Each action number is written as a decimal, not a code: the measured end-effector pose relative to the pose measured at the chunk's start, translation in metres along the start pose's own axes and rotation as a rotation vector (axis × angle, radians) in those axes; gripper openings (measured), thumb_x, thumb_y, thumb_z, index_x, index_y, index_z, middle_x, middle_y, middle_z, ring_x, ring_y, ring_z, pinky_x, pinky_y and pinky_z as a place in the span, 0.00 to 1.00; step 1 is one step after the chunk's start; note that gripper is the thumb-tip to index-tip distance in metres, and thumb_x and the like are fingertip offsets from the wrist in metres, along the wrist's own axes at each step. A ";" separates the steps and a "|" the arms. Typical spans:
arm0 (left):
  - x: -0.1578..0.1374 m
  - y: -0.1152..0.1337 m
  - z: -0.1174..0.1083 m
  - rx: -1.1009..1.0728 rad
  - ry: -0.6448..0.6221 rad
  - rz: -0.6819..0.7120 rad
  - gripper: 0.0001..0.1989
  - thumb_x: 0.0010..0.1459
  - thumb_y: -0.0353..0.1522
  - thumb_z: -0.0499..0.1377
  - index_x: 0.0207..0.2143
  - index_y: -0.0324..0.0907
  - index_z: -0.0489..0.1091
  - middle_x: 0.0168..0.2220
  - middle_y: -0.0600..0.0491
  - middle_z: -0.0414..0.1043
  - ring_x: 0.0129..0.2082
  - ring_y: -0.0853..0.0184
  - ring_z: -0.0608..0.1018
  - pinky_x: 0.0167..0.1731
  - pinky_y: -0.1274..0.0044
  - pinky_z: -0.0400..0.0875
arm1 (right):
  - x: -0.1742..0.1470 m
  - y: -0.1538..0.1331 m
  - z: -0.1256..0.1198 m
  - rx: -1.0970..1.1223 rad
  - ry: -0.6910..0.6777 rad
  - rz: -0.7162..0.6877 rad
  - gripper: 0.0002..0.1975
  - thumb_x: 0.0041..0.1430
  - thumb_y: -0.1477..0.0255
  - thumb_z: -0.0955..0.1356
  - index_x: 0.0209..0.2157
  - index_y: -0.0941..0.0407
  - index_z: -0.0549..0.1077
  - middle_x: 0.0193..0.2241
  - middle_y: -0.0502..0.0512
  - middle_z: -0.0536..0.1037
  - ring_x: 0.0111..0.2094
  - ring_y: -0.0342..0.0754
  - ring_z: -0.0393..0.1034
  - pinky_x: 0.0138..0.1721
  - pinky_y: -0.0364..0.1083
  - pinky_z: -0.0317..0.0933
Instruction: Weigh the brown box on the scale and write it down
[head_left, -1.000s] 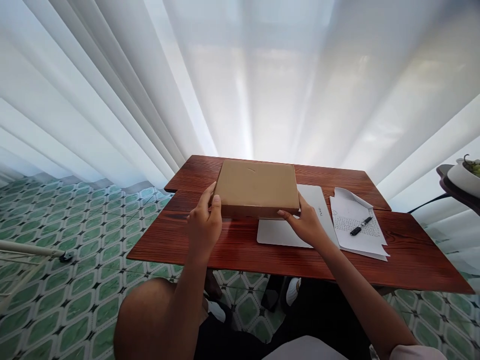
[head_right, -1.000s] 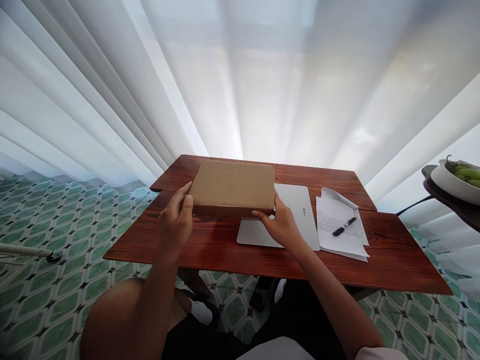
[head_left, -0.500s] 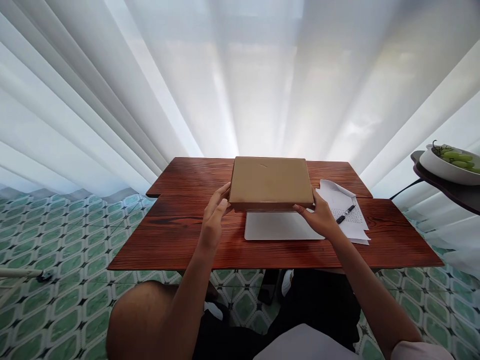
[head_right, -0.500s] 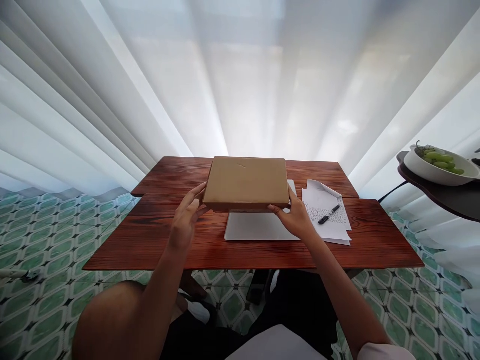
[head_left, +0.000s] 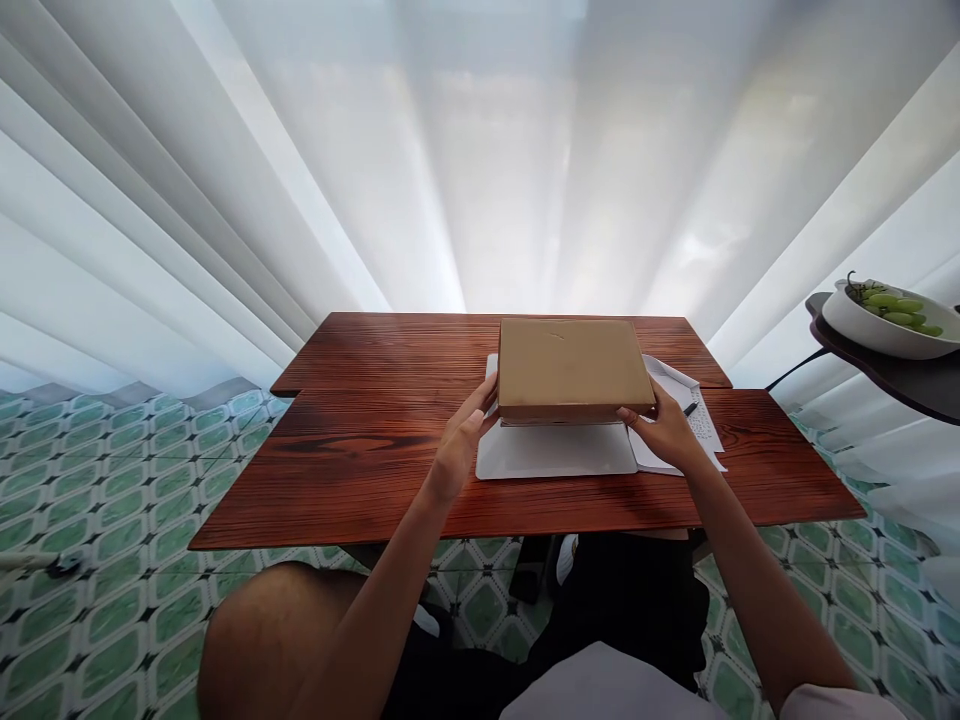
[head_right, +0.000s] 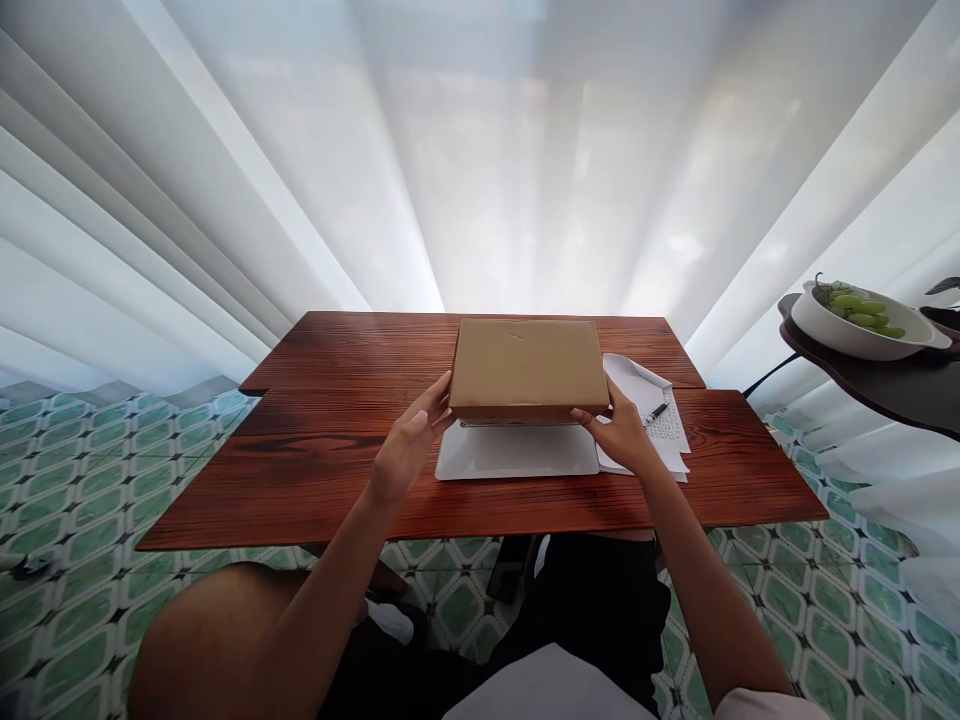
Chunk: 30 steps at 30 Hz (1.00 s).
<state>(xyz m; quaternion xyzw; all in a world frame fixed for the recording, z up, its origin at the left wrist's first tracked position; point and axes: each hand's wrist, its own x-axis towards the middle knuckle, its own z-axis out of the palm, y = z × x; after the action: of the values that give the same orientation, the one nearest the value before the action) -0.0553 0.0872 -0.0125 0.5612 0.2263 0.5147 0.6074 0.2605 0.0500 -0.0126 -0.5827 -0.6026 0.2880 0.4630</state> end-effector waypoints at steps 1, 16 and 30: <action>0.000 -0.002 0.000 -0.001 -0.004 -0.003 0.25 0.69 0.42 0.52 0.66 0.50 0.63 0.68 0.52 0.58 0.69 0.55 0.59 0.63 0.65 0.62 | 0.000 0.003 -0.001 0.001 -0.004 0.006 0.41 0.57 0.52 0.74 0.66 0.54 0.62 0.52 0.60 0.76 0.52 0.58 0.72 0.51 0.54 0.72; 0.000 -0.013 -0.003 -0.035 -0.007 -0.052 0.25 0.67 0.41 0.54 0.65 0.51 0.65 0.68 0.53 0.59 0.69 0.55 0.58 0.63 0.66 0.63 | -0.002 0.011 -0.004 -0.055 -0.029 0.044 0.42 0.58 0.50 0.72 0.67 0.55 0.62 0.52 0.61 0.77 0.52 0.59 0.72 0.50 0.55 0.73; 0.001 -0.015 -0.002 0.020 0.045 -0.083 0.29 0.65 0.43 0.55 0.67 0.46 0.62 0.68 0.48 0.58 0.69 0.52 0.59 0.64 0.62 0.62 | -0.001 0.011 -0.003 -0.067 -0.031 0.054 0.39 0.59 0.50 0.71 0.66 0.53 0.64 0.55 0.62 0.75 0.53 0.60 0.71 0.51 0.57 0.73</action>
<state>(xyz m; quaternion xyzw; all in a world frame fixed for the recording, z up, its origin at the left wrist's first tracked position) -0.0509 0.0908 -0.0266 0.5457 0.2680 0.4991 0.6175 0.2679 0.0499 -0.0211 -0.6095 -0.6030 0.2887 0.4260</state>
